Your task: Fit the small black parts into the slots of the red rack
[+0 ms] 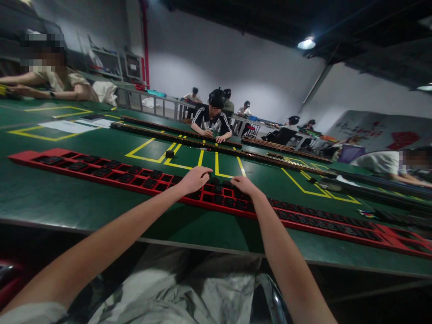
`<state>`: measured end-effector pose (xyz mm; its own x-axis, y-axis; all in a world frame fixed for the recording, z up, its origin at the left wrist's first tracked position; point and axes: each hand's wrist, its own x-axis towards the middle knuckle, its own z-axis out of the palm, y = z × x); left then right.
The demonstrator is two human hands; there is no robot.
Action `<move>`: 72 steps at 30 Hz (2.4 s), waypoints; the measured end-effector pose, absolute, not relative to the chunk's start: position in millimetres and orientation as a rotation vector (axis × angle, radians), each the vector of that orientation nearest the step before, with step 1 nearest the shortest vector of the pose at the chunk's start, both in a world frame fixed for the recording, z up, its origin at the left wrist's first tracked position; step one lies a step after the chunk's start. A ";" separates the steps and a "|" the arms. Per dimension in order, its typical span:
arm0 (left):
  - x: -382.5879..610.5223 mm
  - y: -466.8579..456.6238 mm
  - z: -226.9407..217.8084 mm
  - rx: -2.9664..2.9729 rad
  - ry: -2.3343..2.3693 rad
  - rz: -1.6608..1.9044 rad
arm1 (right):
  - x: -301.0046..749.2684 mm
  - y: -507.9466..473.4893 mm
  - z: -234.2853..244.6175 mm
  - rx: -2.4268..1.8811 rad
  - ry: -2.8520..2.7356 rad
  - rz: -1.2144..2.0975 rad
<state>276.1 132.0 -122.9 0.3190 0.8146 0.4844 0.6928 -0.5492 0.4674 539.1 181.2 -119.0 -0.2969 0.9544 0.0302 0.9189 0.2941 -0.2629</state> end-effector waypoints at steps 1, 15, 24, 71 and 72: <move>280.2 132.0 -126.3 2.423 1.387 1.046 | 538.8 181.0 -119.0 -1.742 -2.383 0.280; 279.2 125.3 -146.3 2.582 1.230 0.926 | 538.3 185.1 -123.0 -1.738 -2.420 0.239; 277.0 111.0 -135.3 2.532 1.324 0.711 | 538.2 187.4 -124.9 -1.723 -2.426 0.238; 275.3 118.9 -140.6 2.490 1.156 0.990 | 541.2 188.5 -126.9 -1.703 -2.438 0.236; 275.4 118.9 -140.6 2.484 1.163 0.982 | 541.1 188.3 -126.8 -1.704 -2.438 0.236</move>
